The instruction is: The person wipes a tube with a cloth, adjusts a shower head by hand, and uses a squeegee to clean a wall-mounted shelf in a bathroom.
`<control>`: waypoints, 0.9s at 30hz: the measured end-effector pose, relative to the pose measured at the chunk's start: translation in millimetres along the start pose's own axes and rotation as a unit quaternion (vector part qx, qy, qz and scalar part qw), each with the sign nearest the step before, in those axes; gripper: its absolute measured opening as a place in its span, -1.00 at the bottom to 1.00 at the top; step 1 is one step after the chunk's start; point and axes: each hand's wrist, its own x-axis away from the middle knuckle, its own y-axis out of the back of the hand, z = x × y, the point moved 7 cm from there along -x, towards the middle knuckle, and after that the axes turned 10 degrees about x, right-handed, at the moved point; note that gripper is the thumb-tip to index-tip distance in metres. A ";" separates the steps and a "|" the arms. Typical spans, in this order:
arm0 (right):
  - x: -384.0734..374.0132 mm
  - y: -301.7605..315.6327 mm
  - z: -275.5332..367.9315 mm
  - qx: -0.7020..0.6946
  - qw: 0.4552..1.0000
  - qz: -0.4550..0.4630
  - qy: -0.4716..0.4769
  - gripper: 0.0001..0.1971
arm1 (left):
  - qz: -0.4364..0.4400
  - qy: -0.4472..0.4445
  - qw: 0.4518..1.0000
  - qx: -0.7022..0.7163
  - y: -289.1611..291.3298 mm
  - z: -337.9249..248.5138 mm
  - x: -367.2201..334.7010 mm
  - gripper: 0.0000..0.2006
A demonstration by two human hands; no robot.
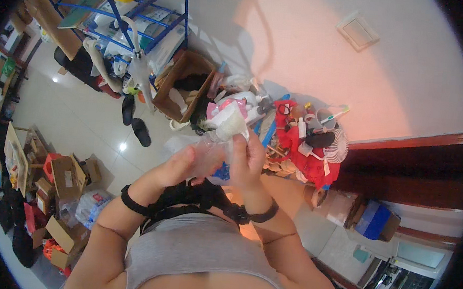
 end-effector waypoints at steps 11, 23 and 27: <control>24.1 -9.9 -5.8 0.195 0.974 -0.079 0.086 -0.73 | -0.302 -0.153 0.821 -0.460 5.0 -44.9 2.2 -0.57; -4.1 9.5 -0.3 0.024 0.992 0.054 -0.111 -0.63 | 0.040 0.144 0.971 0.187 -17.4 0.5 -4.3 -0.16; -9.0 8.3 -33.9 -0.048 0.968 0.166 -0.181 -0.60 | 0.055 0.222 0.923 0.309 -16.5 12.0 -2.3 -0.17</control>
